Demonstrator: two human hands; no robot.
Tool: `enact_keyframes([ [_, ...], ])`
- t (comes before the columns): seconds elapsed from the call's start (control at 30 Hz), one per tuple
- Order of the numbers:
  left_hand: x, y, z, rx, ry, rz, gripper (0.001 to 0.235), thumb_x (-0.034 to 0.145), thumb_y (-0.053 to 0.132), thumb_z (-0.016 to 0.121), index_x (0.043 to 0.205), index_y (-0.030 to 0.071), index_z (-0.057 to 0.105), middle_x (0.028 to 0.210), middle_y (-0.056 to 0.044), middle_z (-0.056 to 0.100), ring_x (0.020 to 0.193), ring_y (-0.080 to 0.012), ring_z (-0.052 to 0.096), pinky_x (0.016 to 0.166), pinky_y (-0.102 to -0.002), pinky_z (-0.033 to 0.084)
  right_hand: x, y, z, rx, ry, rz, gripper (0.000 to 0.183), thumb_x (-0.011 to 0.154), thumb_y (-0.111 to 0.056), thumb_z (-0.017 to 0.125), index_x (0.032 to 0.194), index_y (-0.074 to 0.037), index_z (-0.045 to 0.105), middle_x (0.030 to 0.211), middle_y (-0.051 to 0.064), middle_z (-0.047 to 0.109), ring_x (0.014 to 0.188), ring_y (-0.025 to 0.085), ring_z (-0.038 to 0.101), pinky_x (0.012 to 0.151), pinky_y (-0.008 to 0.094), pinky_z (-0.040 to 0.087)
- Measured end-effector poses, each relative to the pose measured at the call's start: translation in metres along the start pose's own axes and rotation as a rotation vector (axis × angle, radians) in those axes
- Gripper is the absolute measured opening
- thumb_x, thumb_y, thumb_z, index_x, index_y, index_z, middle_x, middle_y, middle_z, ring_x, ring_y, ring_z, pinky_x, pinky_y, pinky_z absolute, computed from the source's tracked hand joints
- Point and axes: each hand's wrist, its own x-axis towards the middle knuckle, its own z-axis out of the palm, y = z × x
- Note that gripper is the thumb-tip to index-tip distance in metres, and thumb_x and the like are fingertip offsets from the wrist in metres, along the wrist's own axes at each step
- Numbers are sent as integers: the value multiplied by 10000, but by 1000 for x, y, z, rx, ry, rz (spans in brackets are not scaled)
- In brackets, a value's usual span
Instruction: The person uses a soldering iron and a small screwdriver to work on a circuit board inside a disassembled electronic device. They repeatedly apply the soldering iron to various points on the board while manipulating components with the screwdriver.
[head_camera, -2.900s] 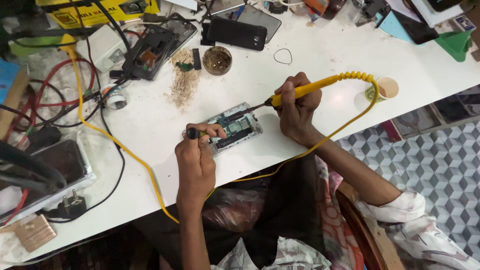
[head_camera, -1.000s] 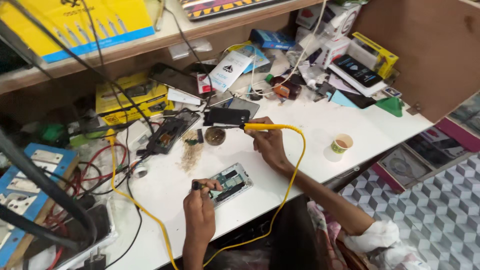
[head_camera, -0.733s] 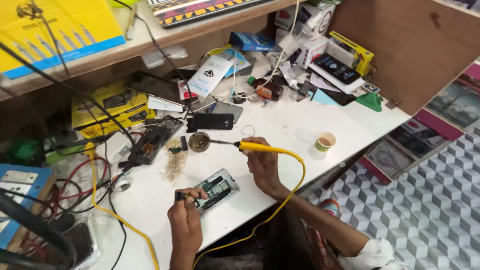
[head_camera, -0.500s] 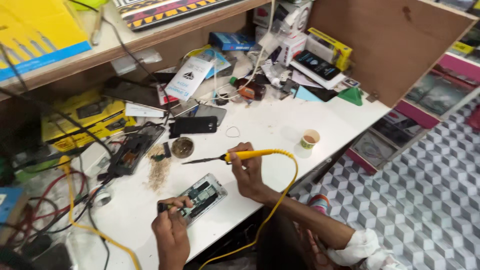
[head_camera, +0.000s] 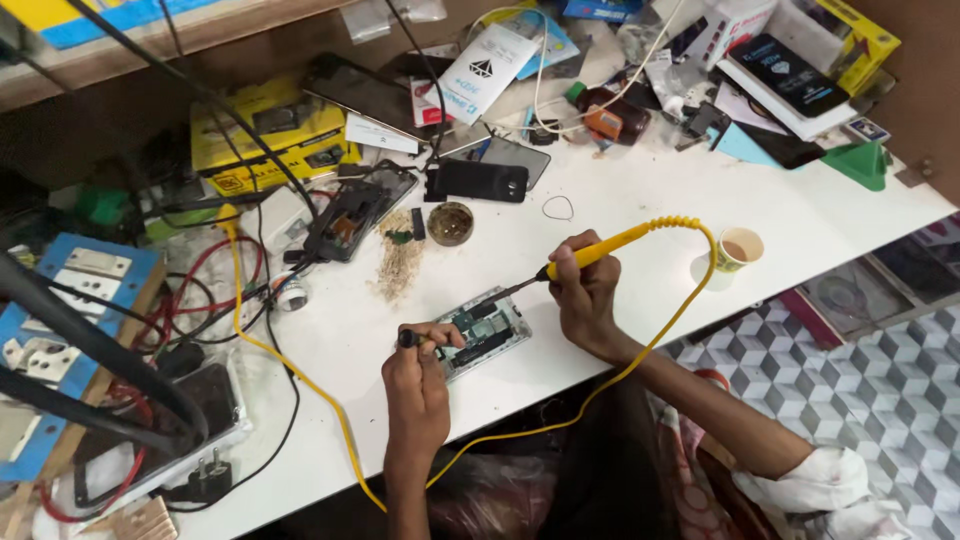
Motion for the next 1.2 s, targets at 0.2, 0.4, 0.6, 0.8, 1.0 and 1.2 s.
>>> enact_keyframes([
  [0.2,2,-2,0,74,19,77,157,1066,98,399,1004,0,506,936,-90,730,529,-63,452,500,-255,414,-7,-3,-1,-108,-104,-50,254,1110,-230,531,972,-18,545,679,-2,545,557,51,464,498,226,371],
  [0.4,1,-1,1,46,17,81,181,1087,85,388,1019,-7,528,955,-100,726,535,-68,438,509,-267,407,-6,-6,3,-109,-66,-46,275,1104,-241,531,958,-8,538,665,2,533,541,53,453,480,228,362],
  [0.6,1,0,0,51,16,78,195,1076,106,382,1010,-16,518,946,-93,725,525,-66,434,489,-261,397,-4,-10,2,-166,-71,-53,288,1100,-248,532,946,-6,552,635,3,534,525,60,471,476,232,368],
  [0.8,2,3,0,45,21,94,270,1116,186,376,1024,-16,529,956,-89,724,550,-68,436,514,-260,410,-3,-11,0,-218,-84,-125,286,1100,-231,531,919,-11,561,632,3,538,524,69,490,483,236,375],
  [1.0,1,2,0,46,16,111,277,1129,194,377,1035,-12,537,965,-91,718,574,-79,462,538,-265,423,-1,-8,-4,-224,-116,-191,257,1088,-162,551,876,-15,545,651,26,547,542,83,490,500,254,391],
  [1.2,1,3,-1,30,8,162,244,1137,149,378,1052,-12,540,976,-99,711,596,-83,488,567,-271,442,6,-32,2,-313,-210,-248,227,1060,-109,583,858,-21,525,705,53,644,558,96,576,504,259,433],
])
